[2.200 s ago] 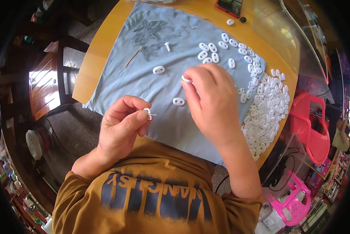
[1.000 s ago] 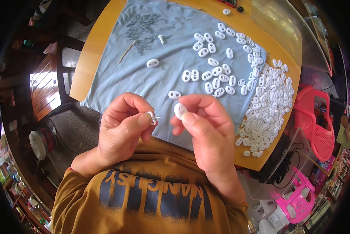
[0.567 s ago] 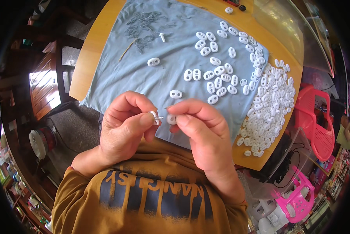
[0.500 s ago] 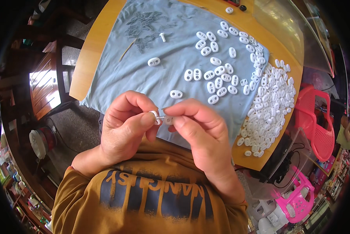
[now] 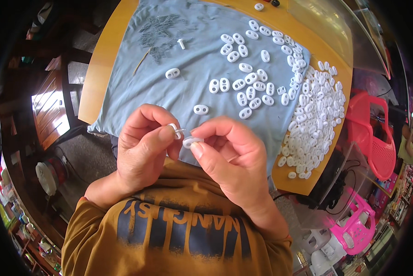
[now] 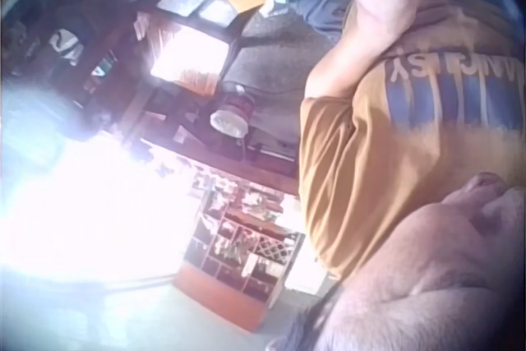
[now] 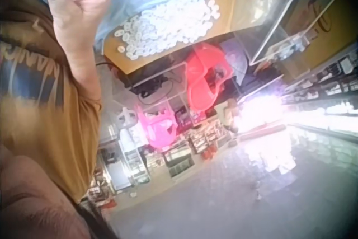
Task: Assembling small white plastic components by inserting metal pins using hands.
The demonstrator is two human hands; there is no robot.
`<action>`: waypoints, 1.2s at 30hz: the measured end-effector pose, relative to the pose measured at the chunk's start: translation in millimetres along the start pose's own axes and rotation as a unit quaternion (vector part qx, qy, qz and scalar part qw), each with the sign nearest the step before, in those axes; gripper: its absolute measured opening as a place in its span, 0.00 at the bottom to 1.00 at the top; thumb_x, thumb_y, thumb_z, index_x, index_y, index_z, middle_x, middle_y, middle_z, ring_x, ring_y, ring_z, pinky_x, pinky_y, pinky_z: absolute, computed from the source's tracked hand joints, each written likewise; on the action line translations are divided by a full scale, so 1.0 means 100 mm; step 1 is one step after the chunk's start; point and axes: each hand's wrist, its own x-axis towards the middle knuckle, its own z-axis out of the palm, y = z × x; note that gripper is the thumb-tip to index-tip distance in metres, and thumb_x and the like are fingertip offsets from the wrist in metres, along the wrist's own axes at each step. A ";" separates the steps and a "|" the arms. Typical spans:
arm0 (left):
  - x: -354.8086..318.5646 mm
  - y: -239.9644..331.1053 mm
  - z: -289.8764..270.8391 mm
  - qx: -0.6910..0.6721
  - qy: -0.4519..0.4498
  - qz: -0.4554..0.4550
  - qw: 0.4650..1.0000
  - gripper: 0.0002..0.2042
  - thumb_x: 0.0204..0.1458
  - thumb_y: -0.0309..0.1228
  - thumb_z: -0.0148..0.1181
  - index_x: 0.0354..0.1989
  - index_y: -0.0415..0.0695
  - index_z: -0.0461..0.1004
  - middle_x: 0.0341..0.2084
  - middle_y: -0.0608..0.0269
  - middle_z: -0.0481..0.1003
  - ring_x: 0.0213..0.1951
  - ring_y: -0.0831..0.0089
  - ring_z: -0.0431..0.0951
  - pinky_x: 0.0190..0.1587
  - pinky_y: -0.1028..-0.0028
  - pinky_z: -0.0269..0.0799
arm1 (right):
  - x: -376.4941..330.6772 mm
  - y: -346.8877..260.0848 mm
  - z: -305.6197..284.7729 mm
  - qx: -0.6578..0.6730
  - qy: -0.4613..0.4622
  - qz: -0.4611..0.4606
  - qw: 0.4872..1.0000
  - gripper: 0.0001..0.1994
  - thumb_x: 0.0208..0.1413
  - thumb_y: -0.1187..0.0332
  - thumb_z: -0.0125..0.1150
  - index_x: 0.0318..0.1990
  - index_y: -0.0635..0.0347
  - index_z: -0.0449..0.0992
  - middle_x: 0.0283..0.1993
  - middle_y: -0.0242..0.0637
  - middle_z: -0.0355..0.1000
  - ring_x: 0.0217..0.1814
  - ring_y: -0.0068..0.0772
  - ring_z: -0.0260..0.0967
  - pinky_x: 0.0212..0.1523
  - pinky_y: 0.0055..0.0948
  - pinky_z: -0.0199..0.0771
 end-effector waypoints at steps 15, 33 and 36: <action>-0.05 0.00 0.05 0.012 0.015 0.007 1.000 0.05 0.54 0.22 0.54 0.39 0.38 0.68 0.29 0.65 0.72 0.28 0.83 0.70 0.30 0.84 0.68 | 0.00 0.00 0.04 0.039 0.041 -0.040 0.998 0.08 0.54 0.82 0.53 0.42 0.68 0.70 0.37 0.35 0.70 0.40 0.20 0.69 0.44 0.20 0.69; -0.06 -0.06 0.05 0.079 -0.008 0.026 0.997 0.06 0.53 0.20 0.55 0.39 0.38 0.69 0.28 0.70 0.70 0.28 0.88 0.67 0.29 0.86 0.63 | 0.02 -0.12 -0.03 -0.165 -0.007 -0.151 0.975 0.09 0.49 0.86 0.54 0.38 0.69 0.74 0.40 0.39 0.66 0.37 0.21 0.64 0.37 0.17 0.65; -0.06 -0.07 0.05 0.087 -0.015 0.029 0.996 0.06 0.52 0.19 0.55 0.39 0.38 0.69 0.29 0.69 0.70 0.30 0.87 0.68 0.32 0.85 0.65 | 0.03 -0.13 -0.03 -0.190 -0.013 -0.157 0.969 0.10 0.47 0.86 0.54 0.38 0.68 0.75 0.39 0.39 0.66 0.36 0.21 0.64 0.36 0.17 0.66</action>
